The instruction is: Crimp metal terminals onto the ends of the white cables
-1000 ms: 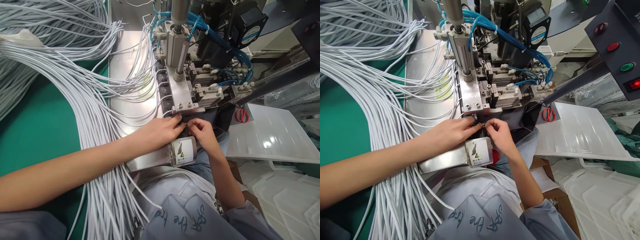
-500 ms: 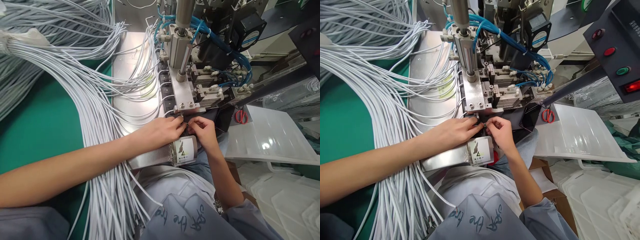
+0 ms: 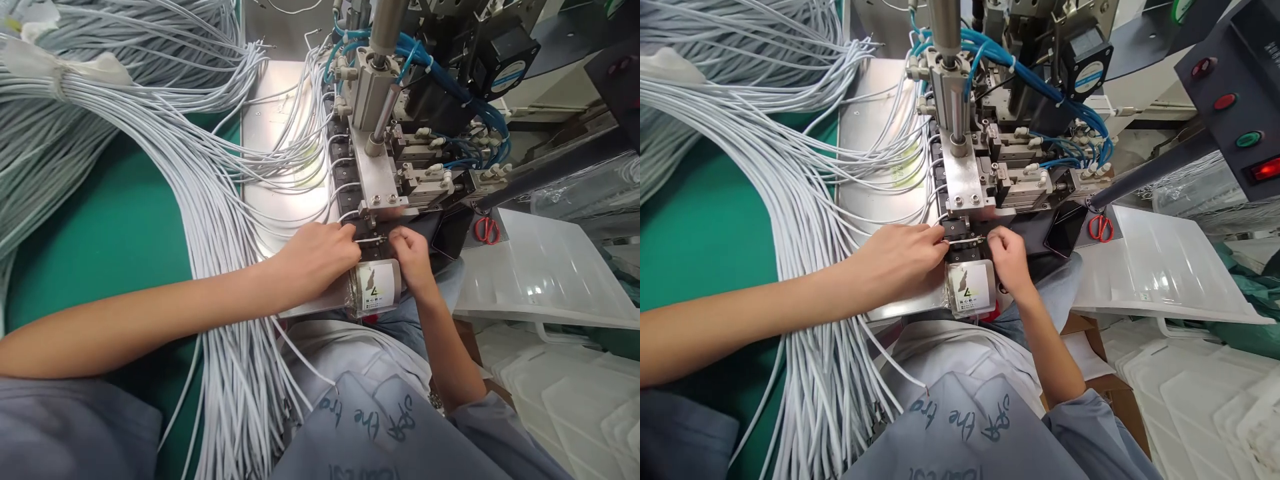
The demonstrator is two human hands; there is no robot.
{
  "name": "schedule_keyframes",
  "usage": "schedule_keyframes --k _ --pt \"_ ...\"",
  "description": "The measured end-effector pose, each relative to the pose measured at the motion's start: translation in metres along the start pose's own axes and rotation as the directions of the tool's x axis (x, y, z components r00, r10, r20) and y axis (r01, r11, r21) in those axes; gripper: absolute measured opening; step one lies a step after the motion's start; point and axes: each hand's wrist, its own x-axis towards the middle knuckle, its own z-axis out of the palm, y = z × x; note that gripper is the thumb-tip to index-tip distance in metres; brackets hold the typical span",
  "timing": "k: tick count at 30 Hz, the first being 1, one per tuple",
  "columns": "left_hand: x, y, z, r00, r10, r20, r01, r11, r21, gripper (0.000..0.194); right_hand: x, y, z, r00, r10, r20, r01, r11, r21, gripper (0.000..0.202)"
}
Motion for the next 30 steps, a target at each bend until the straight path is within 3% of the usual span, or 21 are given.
schedule_keyframes --k 2,4,5,7,10,12,13,15,17,19,22,25,30 --pt "-0.001 0.000 -0.002 0.999 -0.052 0.014 0.052 0.999 -0.016 0.013 -0.022 -0.011 -0.003 0.980 -0.089 -0.177 0.069 0.991 -0.114 0.023" --pt "0.000 0.000 -0.004 0.993 -0.117 0.023 0.117 0.993 -0.009 0.017 -0.053 -0.024 -0.001 0.955 -0.169 -0.245 0.122 0.973 -0.197 0.021" --pt "0.000 0.000 -0.005 0.987 -0.158 0.021 0.158 0.987 0.000 0.021 -0.070 -0.030 0.004 0.963 -0.192 -0.187 0.145 0.961 -0.237 0.018" --pt "0.001 0.000 -0.004 0.975 -0.222 0.019 0.222 0.975 0.014 0.028 -0.103 -0.038 0.019 0.977 -0.165 0.134 0.197 0.940 -0.277 0.007" --pt "0.001 0.000 -0.001 0.967 -0.255 0.008 0.256 0.967 -0.010 0.028 -0.137 -0.038 0.046 0.861 -0.051 0.507 0.182 0.960 -0.212 0.014" --pt "0.000 0.003 0.000 0.975 -0.219 -0.045 0.216 0.974 -0.061 0.023 -0.144 -0.036 0.056 0.803 0.010 0.595 0.139 0.969 -0.205 0.011" --pt "0.000 0.005 0.000 0.981 -0.167 -0.095 0.158 0.983 -0.096 0.020 -0.143 -0.035 0.056 0.805 0.021 0.593 0.128 0.970 -0.208 0.014" --pt "-0.002 0.012 0.001 0.975 -0.015 -0.222 -0.024 0.984 -0.175 0.019 -0.133 -0.037 0.044 0.857 0.007 0.516 0.117 0.971 -0.207 0.017" --pt "-0.004 0.019 0.001 0.931 0.128 -0.341 -0.214 0.950 -0.227 0.028 -0.115 -0.041 0.024 0.923 -0.018 0.386 0.100 0.976 -0.195 0.014" --pt "-0.007 0.024 0.001 0.894 0.178 -0.411 -0.300 0.920 -0.252 0.036 -0.095 -0.045 0.005 0.965 -0.035 0.258 0.082 0.982 -0.173 0.012" --pt "-0.010 0.023 0.001 0.889 0.121 -0.441 -0.272 0.915 -0.297 0.037 -0.070 -0.047 -0.008 0.993 -0.043 0.113 0.053 0.995 -0.088 0.009" --pt "-0.011 0.015 -0.001 0.909 0.081 -0.408 -0.255 0.883 -0.394 0.027 -0.057 -0.048 -0.008 1.000 -0.017 0.002 0.016 0.998 0.054 0.008" --pt "-0.006 0.007 -0.005 0.937 0.020 -0.348 -0.249 0.737 -0.629 0.029 -0.051 -0.045 -0.002 0.999 0.021 0.046 -0.035 0.937 0.347 0.024"
